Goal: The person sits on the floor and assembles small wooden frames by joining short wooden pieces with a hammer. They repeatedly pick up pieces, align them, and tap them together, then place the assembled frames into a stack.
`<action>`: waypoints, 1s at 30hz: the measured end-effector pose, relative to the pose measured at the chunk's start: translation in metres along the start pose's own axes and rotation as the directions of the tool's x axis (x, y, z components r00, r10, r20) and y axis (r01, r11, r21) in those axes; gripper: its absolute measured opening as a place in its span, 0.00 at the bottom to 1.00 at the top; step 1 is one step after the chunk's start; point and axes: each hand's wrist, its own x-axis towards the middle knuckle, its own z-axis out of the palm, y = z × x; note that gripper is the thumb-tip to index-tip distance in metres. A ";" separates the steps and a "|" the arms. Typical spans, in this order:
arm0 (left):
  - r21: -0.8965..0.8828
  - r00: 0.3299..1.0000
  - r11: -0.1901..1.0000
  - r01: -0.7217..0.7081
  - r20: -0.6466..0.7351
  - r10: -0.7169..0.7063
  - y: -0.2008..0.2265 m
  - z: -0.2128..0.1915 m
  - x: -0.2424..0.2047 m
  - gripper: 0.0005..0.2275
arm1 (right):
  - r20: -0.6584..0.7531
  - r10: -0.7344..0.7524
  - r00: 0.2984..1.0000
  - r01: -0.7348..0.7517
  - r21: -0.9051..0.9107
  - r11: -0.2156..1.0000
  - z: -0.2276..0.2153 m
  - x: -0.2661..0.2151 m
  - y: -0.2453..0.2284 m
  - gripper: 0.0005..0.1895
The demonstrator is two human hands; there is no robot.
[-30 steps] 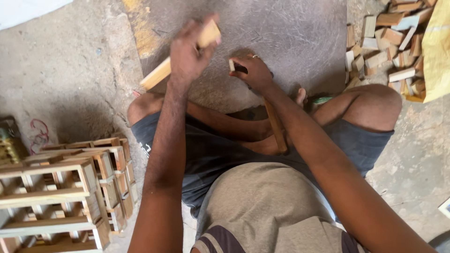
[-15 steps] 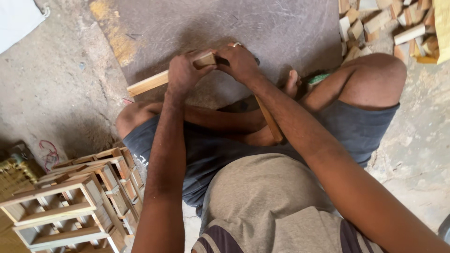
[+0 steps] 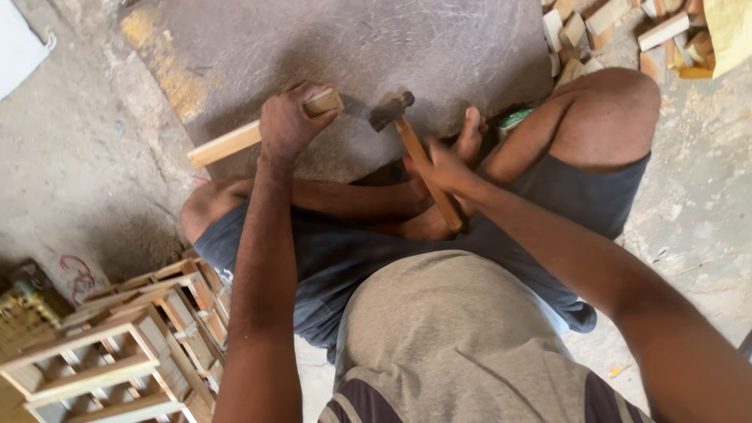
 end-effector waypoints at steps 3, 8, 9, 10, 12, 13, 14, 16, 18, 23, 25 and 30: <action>-0.031 0.999 0.999 -0.033 -0.027 0.032 -0.002 -0.002 -0.002 0.19 | 0.040 0.103 0.994 -0.096 -0.145 0.985 -0.003 -0.031 -0.013 0.22; -0.003 0.996 0.997 -0.072 -0.056 0.071 -0.008 0.004 -0.004 0.17 | -0.133 -0.887 0.442 0.541 -0.749 0.382 -0.015 -0.069 -0.050 0.16; 0.002 0.995 0.997 -0.076 -0.059 0.076 -0.010 0.005 -0.011 0.16 | -0.151 -0.808 0.570 0.664 -0.495 0.561 -0.013 -0.074 -0.051 0.19; -0.005 0.996 0.997 -0.072 -0.057 0.072 -0.013 0.005 -0.006 0.17 | -0.127 -0.726 0.676 0.700 -0.200 0.686 -0.014 -0.070 -0.052 0.23; -0.023 0.997 0.998 -0.066 -0.049 0.065 -0.017 0.005 0.002 0.18 | -0.051 -0.674 0.737 0.618 -0.352 0.703 -0.012 -0.056 -0.050 0.21; -0.013 1.000 1.000 -0.019 -0.009 0.019 -0.018 0.006 0.006 0.18 | -0.021 -0.639 0.769 0.571 -0.427 0.701 -0.011 -0.047 -0.047 0.20; -0.004 0.999 1.000 0.028 0.035 -0.027 -0.017 0.009 0.008 0.18 | 0.003 -0.597 0.802 0.518 -0.500 0.694 -0.010 -0.039 -0.043 0.19; 0.016 0.998 0.999 0.043 0.046 -0.044 -0.013 0.011 0.004 0.19 | 0.035 -0.505 0.862 0.409 -0.637 0.653 -0.013 -0.023 -0.037 0.18; 0.037 1.000 0.999 -0.017 -0.012 0.017 -0.008 0.007 -0.002 0.20 | -0.007 -0.501 0.866 0.360 -0.686 0.632 -0.018 -0.018 -0.032 0.16; -0.234 0.813 0.940 -0.248 -0.578 0.071 -0.010 -0.044 -0.021 0.20 | -0.030 -0.037 0.999 0.025 -0.337 0.941 -0.029 -0.032 -0.016 0.17; -0.449 0.652 0.843 -0.297 -0.740 -0.165 -0.021 -0.057 -0.030 0.21 | -0.017 0.146 0.989 -0.140 -0.413 0.900 -0.033 -0.052 0.008 0.18; -0.164 0.750 0.837 0.522 -0.379 -0.542 -0.109 -0.052 -0.049 0.28 | -0.154 -0.456 0.876 0.196 -0.751 0.631 -0.127 0.001 0.019 0.24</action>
